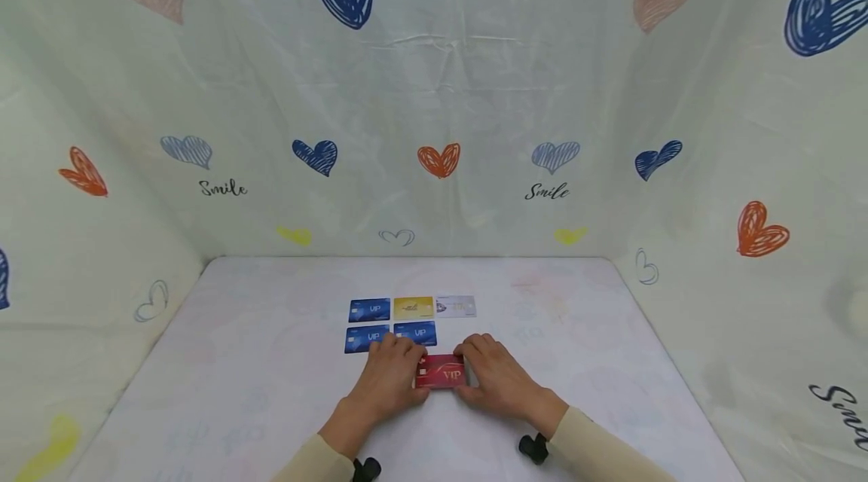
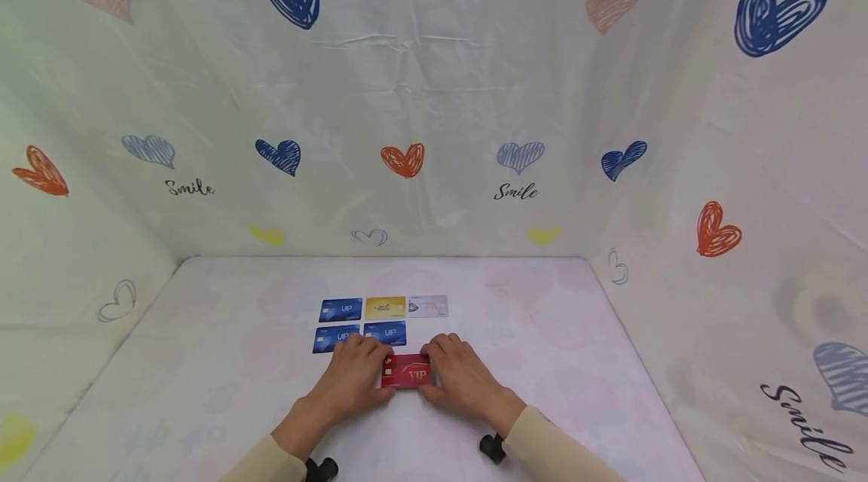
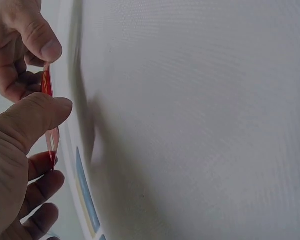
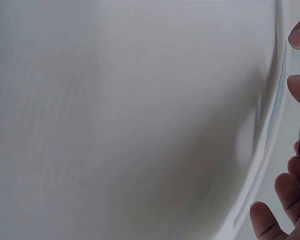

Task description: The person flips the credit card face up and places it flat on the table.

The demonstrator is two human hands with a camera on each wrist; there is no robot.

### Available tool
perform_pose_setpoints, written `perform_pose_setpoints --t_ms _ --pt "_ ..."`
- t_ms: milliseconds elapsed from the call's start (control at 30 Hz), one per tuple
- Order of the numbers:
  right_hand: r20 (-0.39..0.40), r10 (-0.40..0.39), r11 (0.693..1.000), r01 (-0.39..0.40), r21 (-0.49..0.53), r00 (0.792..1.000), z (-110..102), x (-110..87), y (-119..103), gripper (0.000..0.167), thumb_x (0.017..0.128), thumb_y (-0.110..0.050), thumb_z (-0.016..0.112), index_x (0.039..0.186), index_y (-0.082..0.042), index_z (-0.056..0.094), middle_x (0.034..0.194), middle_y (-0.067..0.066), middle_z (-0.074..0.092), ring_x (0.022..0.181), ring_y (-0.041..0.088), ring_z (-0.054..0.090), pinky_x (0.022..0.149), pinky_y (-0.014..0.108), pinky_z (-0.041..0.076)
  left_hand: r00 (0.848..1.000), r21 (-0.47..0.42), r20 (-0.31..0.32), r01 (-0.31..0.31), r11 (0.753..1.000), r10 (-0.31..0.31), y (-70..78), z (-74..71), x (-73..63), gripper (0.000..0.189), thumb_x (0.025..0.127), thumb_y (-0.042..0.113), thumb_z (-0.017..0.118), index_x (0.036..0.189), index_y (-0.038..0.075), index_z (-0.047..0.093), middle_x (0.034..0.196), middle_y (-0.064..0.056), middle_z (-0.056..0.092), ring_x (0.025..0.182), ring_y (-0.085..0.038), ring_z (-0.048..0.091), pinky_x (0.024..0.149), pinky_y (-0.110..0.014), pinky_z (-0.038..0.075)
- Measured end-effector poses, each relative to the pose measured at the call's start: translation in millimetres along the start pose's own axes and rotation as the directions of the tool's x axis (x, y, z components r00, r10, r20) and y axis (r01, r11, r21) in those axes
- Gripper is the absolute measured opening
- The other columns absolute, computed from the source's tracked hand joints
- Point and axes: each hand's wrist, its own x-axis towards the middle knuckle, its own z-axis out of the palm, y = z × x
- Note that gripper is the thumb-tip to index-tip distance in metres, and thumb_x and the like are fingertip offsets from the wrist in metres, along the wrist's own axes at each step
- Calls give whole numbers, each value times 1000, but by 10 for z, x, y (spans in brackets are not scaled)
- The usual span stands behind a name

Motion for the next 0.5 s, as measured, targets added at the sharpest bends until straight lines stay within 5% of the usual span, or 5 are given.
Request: perform_pose_setpoints --t_ms 500 --pt "42 76 997 -77 0 996 -49 -64 249 50 89 -36 81 130 -13 65 123 -2 62 108 14 52 99 43 52 999 21 31 -20 1000 19 179 62 233 67 81 52 89 134 14 70 126 -5 69 117 -26 54 103 -51 47"
